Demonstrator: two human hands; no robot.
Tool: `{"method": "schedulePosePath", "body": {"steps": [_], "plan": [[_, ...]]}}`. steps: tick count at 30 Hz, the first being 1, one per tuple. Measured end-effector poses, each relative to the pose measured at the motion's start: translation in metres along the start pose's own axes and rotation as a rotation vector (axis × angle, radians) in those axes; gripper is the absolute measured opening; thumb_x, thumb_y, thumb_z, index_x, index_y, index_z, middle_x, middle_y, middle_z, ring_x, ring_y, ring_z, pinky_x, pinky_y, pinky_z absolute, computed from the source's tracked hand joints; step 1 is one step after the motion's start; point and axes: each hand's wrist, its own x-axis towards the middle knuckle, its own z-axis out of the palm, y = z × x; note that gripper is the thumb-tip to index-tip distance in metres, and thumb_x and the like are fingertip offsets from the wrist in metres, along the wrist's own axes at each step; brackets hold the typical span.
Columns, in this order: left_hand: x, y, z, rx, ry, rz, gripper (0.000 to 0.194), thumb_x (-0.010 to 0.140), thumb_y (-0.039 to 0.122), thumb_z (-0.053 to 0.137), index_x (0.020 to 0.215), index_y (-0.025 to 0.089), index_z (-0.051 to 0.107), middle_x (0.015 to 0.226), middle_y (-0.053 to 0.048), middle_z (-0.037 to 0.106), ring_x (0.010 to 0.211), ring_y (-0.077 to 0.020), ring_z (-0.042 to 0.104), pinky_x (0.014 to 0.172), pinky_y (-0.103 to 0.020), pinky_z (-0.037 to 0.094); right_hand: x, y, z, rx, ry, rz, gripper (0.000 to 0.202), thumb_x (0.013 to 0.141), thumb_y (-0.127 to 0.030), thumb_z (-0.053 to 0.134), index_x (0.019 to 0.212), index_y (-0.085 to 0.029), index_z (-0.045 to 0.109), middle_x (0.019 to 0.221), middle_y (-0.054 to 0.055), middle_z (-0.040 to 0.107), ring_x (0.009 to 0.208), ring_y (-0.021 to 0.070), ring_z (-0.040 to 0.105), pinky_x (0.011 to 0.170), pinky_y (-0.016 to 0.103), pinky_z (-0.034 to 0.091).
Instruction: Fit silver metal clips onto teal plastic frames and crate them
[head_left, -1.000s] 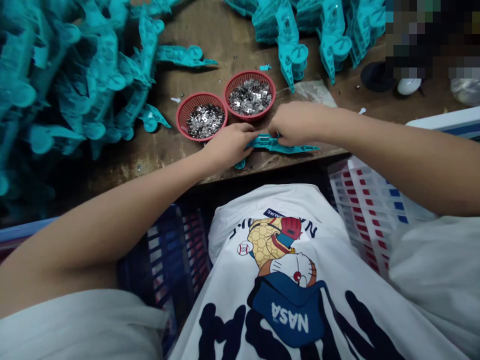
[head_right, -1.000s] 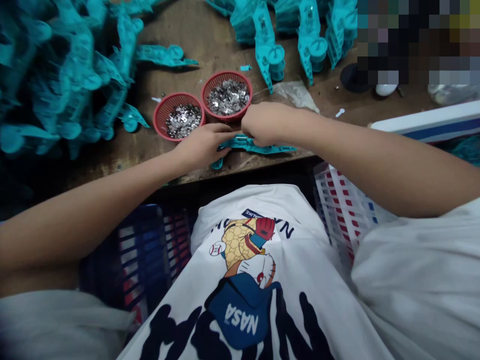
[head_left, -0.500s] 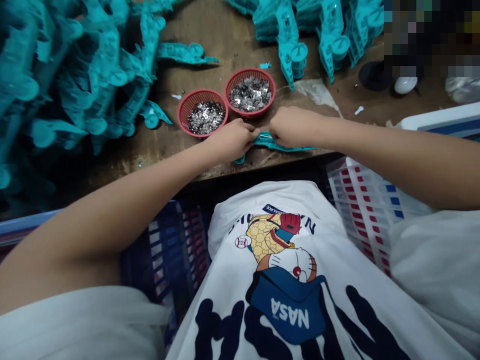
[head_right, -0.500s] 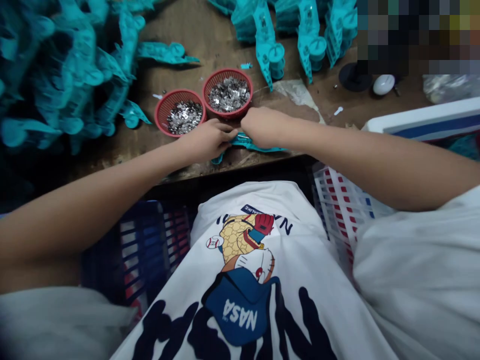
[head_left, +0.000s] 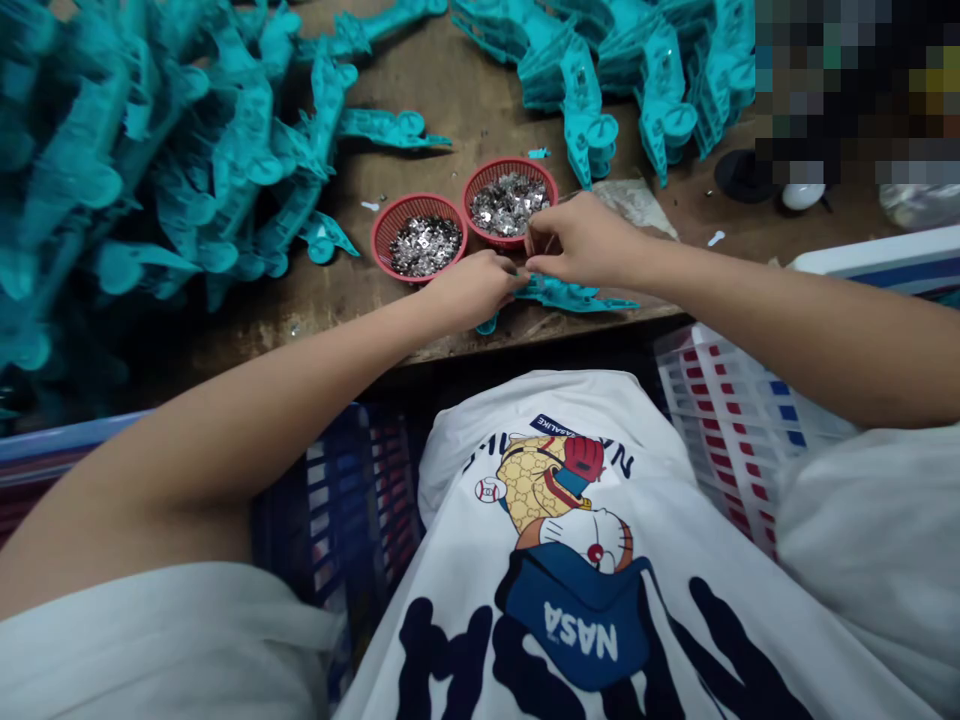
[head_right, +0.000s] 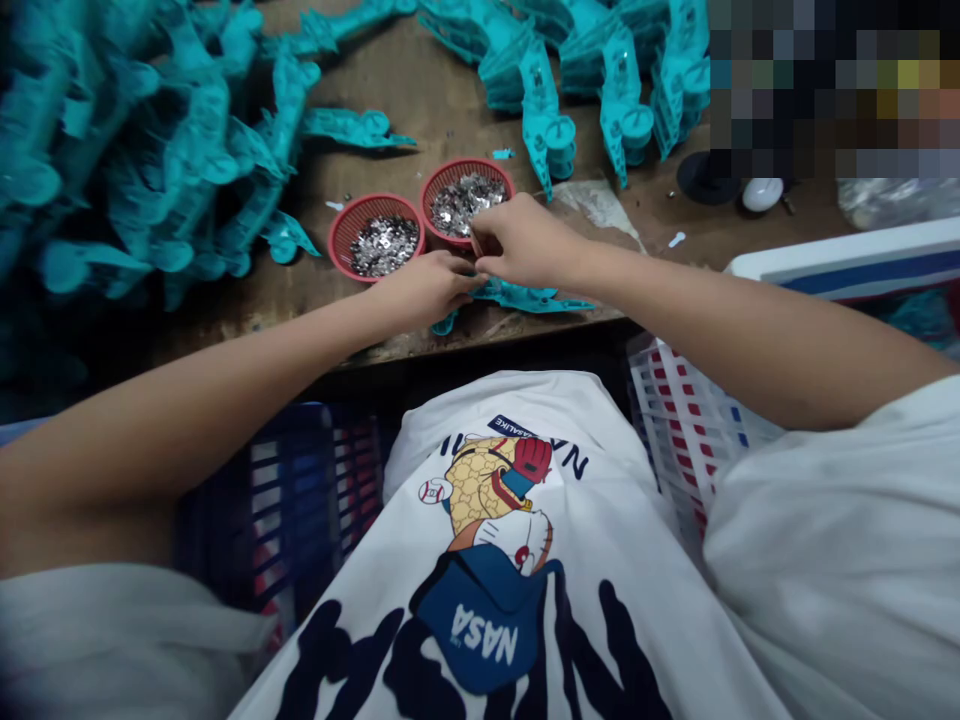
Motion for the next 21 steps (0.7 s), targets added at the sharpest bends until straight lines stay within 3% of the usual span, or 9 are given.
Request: {"method": "schedulePosePath", "body": {"steps": [3,9,17,21], "plan": [[0.003,0.001,0.001,0.06,-0.058,0.015,0.047,0.125,0.022,0.058,0.156,0.016,0.092,0.14,-0.02,0.09,0.13,-0.0364,0.087,0.121,-0.05,0.068,-0.003,-0.005,0.002,-0.023,-0.032,-0.02,0.01,0.112,-0.029,0.085,0.116,-0.022,0.091,0.11,0.01,0.09,0.111,0.0337,0.084,0.101,0.043,0.06],[0.004,0.0,0.001,0.035,-0.039,0.018,0.044,0.124,0.022,0.06,0.152,0.014,0.094,0.139,-0.022,0.089,0.128,-0.0389,0.085,0.123,-0.056,0.068,-0.006,-0.009,-0.008,-0.019,-0.013,-0.006,0.012,0.116,-0.028,0.081,0.123,-0.022,0.089,0.112,0.011,0.09,0.108,0.0328,0.081,0.099,0.043,0.059],[0.003,0.0,-0.002,0.008,-0.066,-0.006,0.05,0.117,0.02,0.068,0.161,0.014,0.092,0.156,-0.023,0.089,0.14,-0.0406,0.085,0.127,-0.054,0.068,-0.007,-0.013,-0.007,-0.059,-0.059,0.01,0.019,0.113,-0.03,0.081,0.127,-0.021,0.09,0.107,0.01,0.088,0.109,0.0335,0.081,0.101,0.041,0.059],[0.002,0.002,-0.002,0.007,-0.051,-0.018,0.047,0.117,0.018,0.069,0.157,0.015,0.094,0.149,-0.023,0.092,0.133,-0.0401,0.088,0.123,-0.055,0.07,-0.008,-0.016,-0.009,-0.053,-0.044,0.035,0.02,0.108,-0.025,0.082,0.126,-0.02,0.09,0.112,0.011,0.09,0.11,0.0342,0.082,0.103,0.041,0.059]]}}
